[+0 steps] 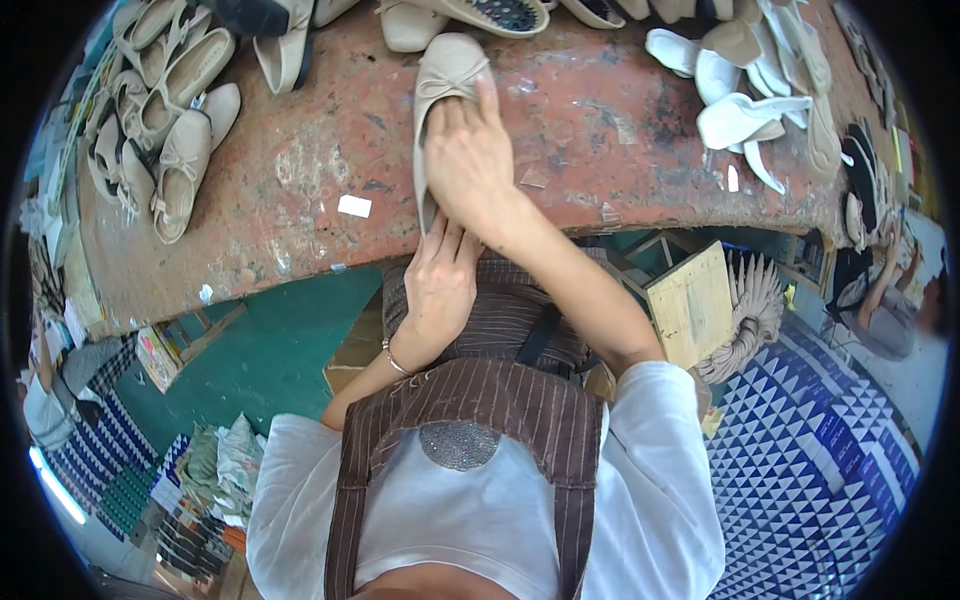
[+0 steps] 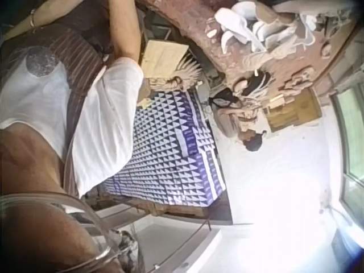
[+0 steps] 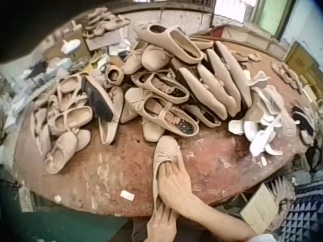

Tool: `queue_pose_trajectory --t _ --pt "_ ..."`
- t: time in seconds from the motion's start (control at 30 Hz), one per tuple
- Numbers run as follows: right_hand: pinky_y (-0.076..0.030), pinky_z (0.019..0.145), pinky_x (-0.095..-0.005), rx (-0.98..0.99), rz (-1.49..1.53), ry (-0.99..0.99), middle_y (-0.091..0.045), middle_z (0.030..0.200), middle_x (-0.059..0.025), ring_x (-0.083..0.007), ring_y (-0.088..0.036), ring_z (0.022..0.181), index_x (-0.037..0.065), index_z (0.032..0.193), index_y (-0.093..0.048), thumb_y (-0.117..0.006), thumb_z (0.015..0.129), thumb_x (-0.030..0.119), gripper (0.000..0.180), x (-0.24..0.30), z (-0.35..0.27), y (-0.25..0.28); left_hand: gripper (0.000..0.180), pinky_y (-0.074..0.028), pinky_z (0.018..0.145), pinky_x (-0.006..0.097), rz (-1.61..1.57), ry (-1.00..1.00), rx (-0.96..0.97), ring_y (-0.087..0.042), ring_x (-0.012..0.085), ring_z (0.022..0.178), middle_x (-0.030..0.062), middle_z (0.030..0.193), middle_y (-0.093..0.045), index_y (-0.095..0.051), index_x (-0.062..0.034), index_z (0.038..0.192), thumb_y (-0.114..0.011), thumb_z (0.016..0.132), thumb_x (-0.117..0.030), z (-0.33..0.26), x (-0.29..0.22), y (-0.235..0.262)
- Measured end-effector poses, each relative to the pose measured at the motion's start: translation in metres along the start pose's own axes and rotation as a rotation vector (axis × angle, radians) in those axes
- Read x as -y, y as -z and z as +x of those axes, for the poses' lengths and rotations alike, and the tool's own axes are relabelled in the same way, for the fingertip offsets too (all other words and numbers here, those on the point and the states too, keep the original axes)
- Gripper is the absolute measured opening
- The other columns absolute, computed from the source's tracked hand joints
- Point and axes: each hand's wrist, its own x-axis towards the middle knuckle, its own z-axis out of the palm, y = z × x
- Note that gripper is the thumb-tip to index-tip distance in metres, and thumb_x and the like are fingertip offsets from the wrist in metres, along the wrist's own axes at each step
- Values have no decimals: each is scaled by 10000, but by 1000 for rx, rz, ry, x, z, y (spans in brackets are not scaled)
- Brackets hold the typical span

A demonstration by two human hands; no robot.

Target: The person inserts insoles into shoes by hand, smoothing each insole into place inside the shoe. The person then retrieves more insoles from a cardboard box and inserts them into additional shoes on the table.

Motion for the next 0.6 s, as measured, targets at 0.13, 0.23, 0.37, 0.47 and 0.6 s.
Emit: queue_pose_trajectory --t 0.13,0.23,0.37,0.47,0.6 --pt "-232 1170 -520 94 -11 -45 -484 1385 -317 -349 -491 1320 -155 1328 -461 -483 826 134 580 23 -44 -6 301 -519 890 433 -77 70 -19 -601 375 1076 197 1078 -646 -668 35 1058 -622 766 -22 -13 6 -9" --pt "-163 1167 -549 199 22 -80 -682 921 -184 -258 -658 944 -11 921 -681 -518 813 116 233 -6 13 -4 319 -483 977 433 112 -7 6 -569 374 1181 223 1199 -631 -648 57 1145 -621 857 -77 1 -1 -1" --pt "-142 1146 -627 -160 -3 -28 -683 779 -128 -268 -673 829 0 747 -679 -528 806 109 195 -1 15 -17 305 -456 1020 442 48 13 13 -557 364 1207 220 1225 -626 -654 31 1160 -632 897 -123 6 3 1" --pt "-447 1024 -456 -161 749 -148 -716 903 -161 -280 -691 915 -21 930 -720 -603 790 6 185 -41 -26 60 253 -485 961 445 -291 124 -109 -616 334 1151 207 1207 -651 -703 42 1074 -697 863 -95 -2 23 33" --pt "-509 717 -381 -726 375 -1057 -700 941 -208 -277 -669 809 -20 994 -690 -539 987 296 350 -188 -68 86 162 -446 856 277 -1177 462 -398 -577 118 893 71 967 -640 -677 71 994 -644 920 -69 -42 128 139"
